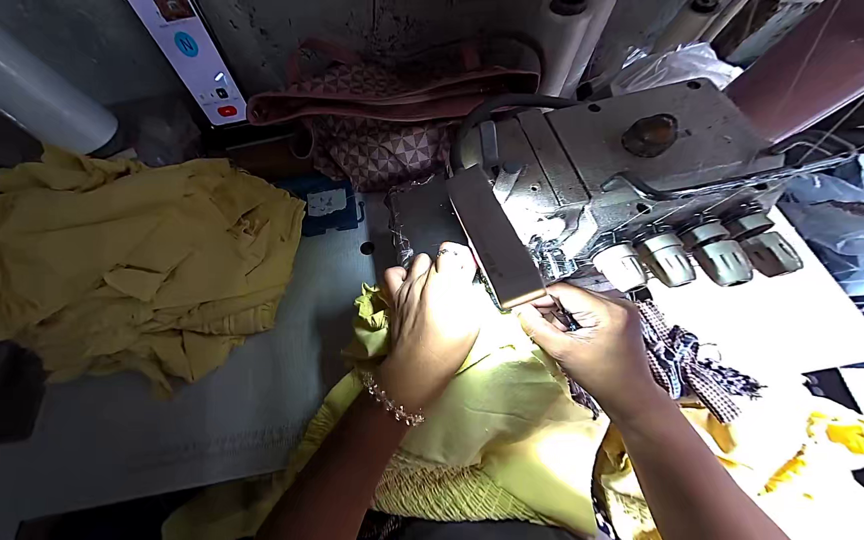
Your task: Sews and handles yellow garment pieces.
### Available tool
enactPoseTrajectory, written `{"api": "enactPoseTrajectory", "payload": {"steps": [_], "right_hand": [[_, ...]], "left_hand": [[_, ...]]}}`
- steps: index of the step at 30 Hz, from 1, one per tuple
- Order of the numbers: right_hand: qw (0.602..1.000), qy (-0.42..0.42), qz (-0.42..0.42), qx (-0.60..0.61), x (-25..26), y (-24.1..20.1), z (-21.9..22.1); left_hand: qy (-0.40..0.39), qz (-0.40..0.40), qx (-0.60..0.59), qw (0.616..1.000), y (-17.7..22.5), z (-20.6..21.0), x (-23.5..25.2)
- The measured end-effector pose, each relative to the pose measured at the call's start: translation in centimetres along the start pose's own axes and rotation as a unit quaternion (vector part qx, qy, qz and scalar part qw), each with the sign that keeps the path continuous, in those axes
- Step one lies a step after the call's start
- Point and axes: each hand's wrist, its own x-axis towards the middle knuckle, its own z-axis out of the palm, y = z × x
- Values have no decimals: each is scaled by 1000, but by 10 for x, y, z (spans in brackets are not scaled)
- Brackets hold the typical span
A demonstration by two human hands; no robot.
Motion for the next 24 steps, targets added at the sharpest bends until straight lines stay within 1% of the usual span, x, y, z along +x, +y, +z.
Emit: {"api": "enactPoseTrajectory", "payload": {"steps": [2, 4, 6, 7, 10, 13, 16, 18, 20, 21, 24], "right_hand": [[1000, 4, -1, -8, -2, 1, 1], [999, 32, -21, -23, -8, 0, 4], [994, 74, -74, -23, -18, -5, 4], [991, 86, -102, -11, -23, -9, 2], [987, 74, -138, 22, -34, -22, 2], [989, 47, -141, 24, -35, -21, 8], [990, 46, -128, 35, -35, -19, 9], [990, 47, -122, 43, -34, -19, 10], [991, 47, -120, 46, -34, -19, 10], [991, 46, -118, 46, -33, -19, 10], [993, 41, -105, 42, -32, -18, 5]], "left_hand": [[-3, 4, -9, 1000, -1, -1, 1], [-25, -9, -44, 999, -4, -8, 1], [-61, -7, -55, 997, -7, -16, 3], [-75, 9, -49, 996, -10, -17, 6], [-113, 50, -38, 992, -20, -21, 14], [-173, 55, -57, 982, -18, -36, 27], [-217, 55, -63, 973, -17, -43, 42], [-225, 90, -66, 968, -15, -44, 47], [-203, 126, -66, 969, -14, -43, 43], [-191, 121, -49, 973, -13, -42, 39], [-162, 57, 49, 984, -11, -44, 35]]}}
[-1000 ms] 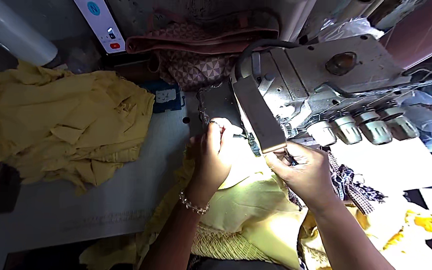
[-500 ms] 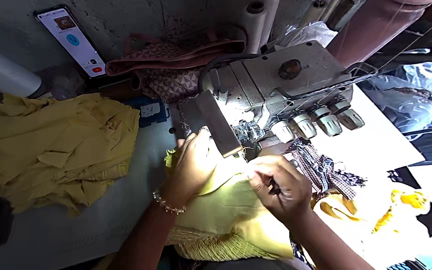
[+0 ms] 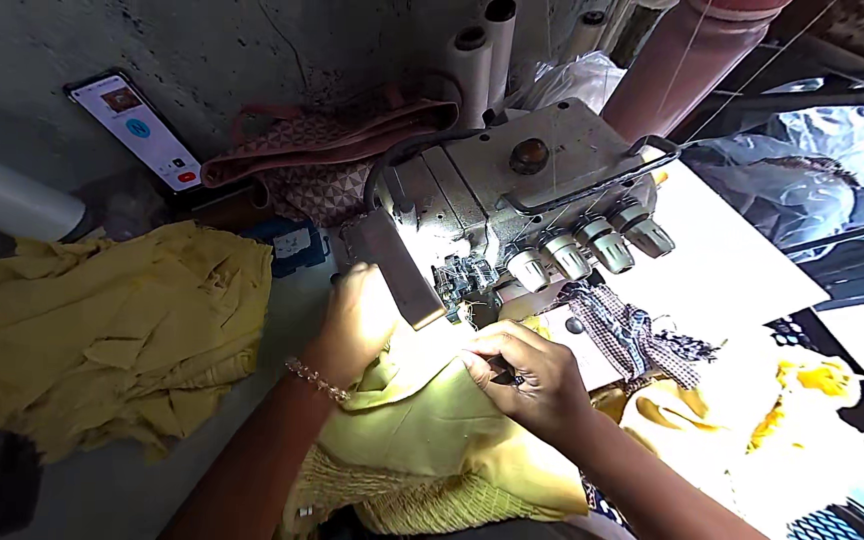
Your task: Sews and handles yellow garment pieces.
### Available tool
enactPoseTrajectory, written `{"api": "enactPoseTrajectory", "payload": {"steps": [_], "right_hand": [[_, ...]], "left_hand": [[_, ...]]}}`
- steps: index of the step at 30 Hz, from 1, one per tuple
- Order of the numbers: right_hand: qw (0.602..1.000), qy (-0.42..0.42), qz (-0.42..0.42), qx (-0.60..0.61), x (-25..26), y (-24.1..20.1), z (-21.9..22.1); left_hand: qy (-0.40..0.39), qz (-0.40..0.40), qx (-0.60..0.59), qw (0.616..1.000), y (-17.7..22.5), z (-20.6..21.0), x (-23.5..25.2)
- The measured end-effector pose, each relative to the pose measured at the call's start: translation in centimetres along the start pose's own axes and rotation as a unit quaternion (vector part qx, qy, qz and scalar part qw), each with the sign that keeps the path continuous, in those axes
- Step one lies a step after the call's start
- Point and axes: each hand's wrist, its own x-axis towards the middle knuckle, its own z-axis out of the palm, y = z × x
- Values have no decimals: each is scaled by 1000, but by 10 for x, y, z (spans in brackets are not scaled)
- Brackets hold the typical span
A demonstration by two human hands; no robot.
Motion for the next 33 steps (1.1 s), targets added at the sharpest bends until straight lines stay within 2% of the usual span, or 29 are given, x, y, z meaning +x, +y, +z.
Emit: {"api": "enactPoseTrajectory", "payload": {"steps": [3, 6, 11, 15, 19, 23, 26, 29, 33], "right_hand": [[1000, 3, 4, -6, 1, 2, -3], [1000, -3, 3, -14, 2, 1, -3], [1000, -6, 1, -17, 5, -1, 1], [1000, 1, 3, -14, 5, 0, 3], [1000, 3, 4, -17, 5, 1, 3], [999, 8, 8, -36, 9, 2, 2], [999, 10, 3, -42, 13, 4, 2], [999, 6, -6, -44, 17, 4, 7], [997, -1, -37, -74, 27, 6, 16]], "left_hand": [[68, 4, 87, 994, -5, 7, 3], [95, 14, 119, 988, -1, 6, 1], [88, 29, 22, 995, 4, -4, -1], [137, 52, -30, 989, -6, 10, 4], [94, 69, -72, 991, -18, 18, 11], [69, 27, -26, 997, -5, 3, 13], [135, 40, 64, 988, 6, -4, -2], [185, 73, 88, 976, 15, 20, -27], [207, 120, 27, 971, 13, 59, -42]]}}
